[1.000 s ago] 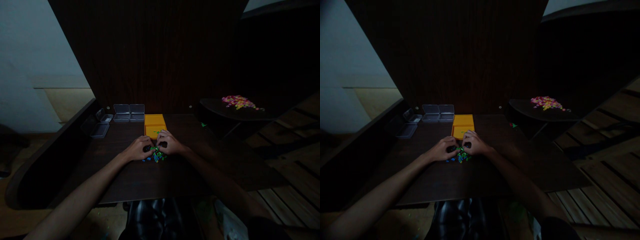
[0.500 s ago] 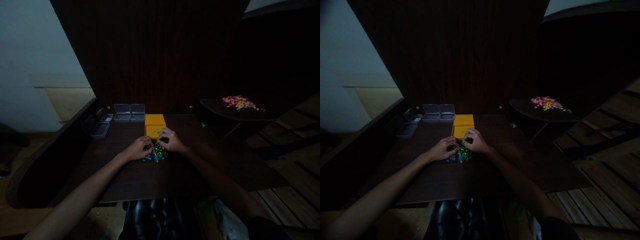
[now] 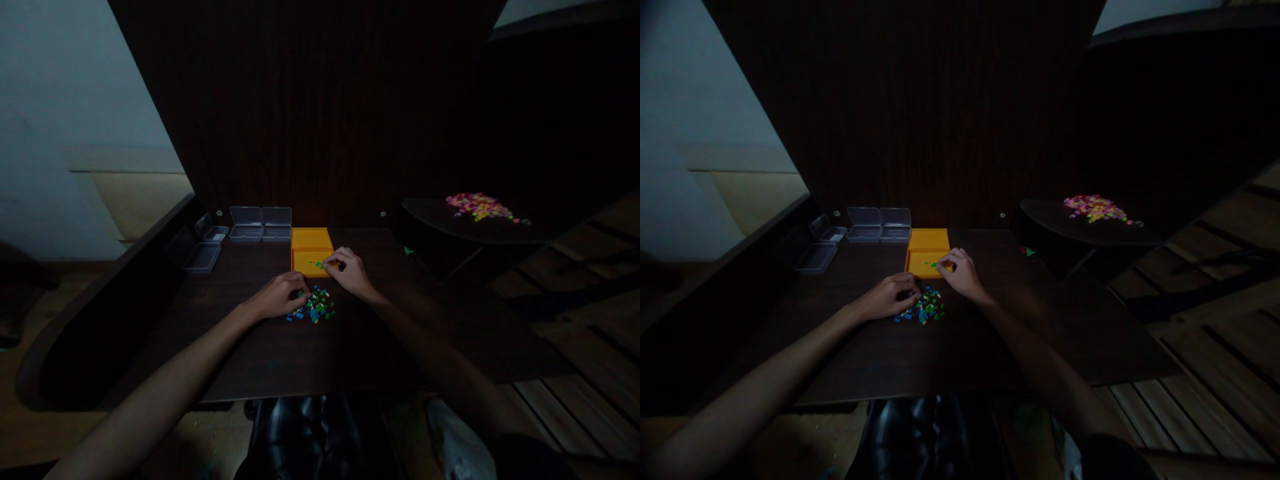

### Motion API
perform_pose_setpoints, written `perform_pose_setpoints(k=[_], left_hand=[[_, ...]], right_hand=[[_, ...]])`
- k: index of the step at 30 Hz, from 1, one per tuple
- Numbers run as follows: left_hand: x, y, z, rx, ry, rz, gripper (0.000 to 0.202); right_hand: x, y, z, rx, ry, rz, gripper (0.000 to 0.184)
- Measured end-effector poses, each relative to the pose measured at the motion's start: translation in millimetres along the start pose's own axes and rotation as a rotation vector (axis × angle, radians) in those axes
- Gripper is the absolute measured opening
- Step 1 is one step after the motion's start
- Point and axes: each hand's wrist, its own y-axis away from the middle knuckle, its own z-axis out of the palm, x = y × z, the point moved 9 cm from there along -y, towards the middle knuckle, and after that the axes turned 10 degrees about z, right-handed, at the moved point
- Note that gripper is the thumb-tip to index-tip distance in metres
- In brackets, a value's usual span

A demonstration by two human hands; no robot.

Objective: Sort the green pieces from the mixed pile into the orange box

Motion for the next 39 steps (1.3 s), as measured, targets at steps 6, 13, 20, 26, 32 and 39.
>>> perform_pose_setpoints(k=[6,13,20,26,32,39], left_hand=[[0.7,-0.5,-0.6,-0.006,0.004,-0.012,0.018],[0.9,-0.8,-1.2,0.000,0.010,-0.021,0.017],[-2.1,0.5,0.6,0.000,0.019,-0.024,0.019],[-2.1,0.3,1.1,-0.002,0.011,-0.018,0.017],[-1.5,0.5,0.9,0.005,0.015,-0.012,0.017],[0.1,-0.5,-0.2,-0.005,0.004,-0.012,0.018]], right_hand=[[13.2,-1.2,5.7,-0.017,0.044,0.067,0.004],[31.4,-2.0,11.1,-0.045,-0.003,0.166,0.005],[38.8,-2.2,9.3,-0.009,-0.014,0.223,0.003],[42.4,-3.2,11.2,-0.024,-0.009,0.254,0.003],[45.6,-3.6,11.8,-0.005,-0.039,0.235,0.003],[37.4,-3.1,3.5,0.034,-0.069,0.251,0.005]])
